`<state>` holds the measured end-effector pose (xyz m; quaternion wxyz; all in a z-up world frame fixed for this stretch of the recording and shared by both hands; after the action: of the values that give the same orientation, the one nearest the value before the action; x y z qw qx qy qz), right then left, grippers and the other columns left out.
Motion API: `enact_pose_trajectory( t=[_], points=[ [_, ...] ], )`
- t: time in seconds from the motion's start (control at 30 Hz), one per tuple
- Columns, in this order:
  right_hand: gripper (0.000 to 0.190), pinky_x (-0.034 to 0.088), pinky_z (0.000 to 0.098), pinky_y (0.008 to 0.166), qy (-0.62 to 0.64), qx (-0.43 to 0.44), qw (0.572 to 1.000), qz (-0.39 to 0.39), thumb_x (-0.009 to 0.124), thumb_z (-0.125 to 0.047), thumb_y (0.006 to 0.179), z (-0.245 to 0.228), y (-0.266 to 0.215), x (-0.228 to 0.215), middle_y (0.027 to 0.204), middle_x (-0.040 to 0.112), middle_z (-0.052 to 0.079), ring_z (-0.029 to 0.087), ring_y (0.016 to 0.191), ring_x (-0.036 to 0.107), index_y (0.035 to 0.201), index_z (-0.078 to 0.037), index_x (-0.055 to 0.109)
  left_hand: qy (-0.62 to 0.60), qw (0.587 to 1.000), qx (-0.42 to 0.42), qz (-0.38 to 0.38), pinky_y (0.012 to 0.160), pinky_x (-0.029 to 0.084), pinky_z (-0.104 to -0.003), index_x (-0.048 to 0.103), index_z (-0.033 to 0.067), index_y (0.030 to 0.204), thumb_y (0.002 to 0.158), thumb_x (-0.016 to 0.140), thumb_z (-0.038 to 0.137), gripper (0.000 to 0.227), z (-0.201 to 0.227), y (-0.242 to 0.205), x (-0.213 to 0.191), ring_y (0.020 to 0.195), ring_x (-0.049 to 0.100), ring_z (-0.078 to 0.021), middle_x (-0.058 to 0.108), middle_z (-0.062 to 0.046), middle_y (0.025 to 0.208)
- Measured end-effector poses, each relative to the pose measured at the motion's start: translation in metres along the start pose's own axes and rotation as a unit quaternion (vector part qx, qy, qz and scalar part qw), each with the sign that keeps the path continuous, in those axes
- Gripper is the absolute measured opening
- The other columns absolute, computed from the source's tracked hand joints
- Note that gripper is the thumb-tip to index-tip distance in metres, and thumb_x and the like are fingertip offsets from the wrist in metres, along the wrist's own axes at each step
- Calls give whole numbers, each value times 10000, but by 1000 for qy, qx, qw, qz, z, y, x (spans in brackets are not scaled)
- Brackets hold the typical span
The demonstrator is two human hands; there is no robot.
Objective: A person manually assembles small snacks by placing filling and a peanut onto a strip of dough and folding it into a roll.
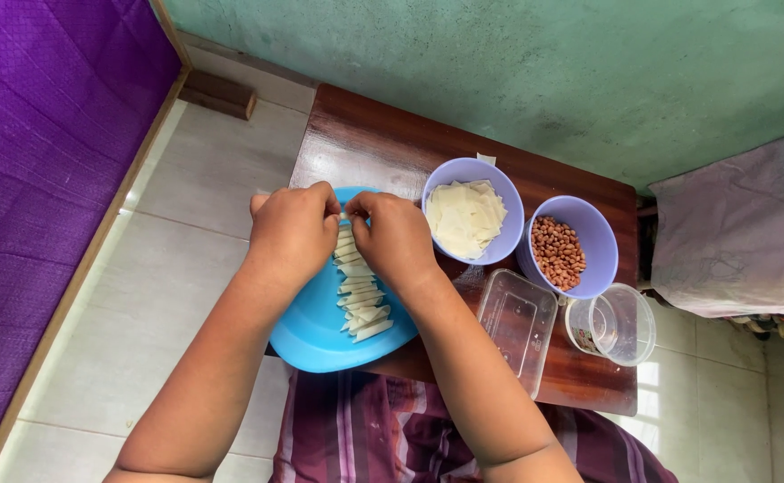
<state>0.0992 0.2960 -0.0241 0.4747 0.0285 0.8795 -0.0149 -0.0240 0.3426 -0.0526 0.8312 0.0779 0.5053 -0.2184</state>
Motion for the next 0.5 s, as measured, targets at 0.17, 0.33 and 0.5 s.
enact_pose_trajectory(
  t=[0.17,0.33,0.5],
  points=[
    [175,609,397,728,-29,-27,999,-13,638,-61,892,-4,2,3,814,747,103,320,774,750,987,-88,782,26,999,27,22,835,400,-458,709,163,911,875,659,155,62,7,2,6,868,682,-304,694,-37,753],
    [151,601,458,702,-55,-56,997,-19,640,-65,881,-8,3,7,779,729,132,378,782,733,948,-84,773,71,994,52,64,840,379,-462,711,155,890,851,624,123,100,13,1,12,877,665,-312,665,-58,725],
    [138,602,413,683,-92,-78,993,-4,636,-108,890,-8,2,8,759,702,119,351,759,721,920,-103,770,93,990,68,87,782,374,-416,743,104,913,814,657,76,134,21,-4,4,821,642,-292,668,-84,728]
  ],
)
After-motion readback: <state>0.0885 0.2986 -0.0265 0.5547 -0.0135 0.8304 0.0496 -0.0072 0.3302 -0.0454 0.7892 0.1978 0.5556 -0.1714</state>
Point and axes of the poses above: each hand's wrist, its own y-axis towards the middle knuckle, its own x-axis out of the palm, z = x × y, the point moved 8 cm from there along y, towards the middle knuckle
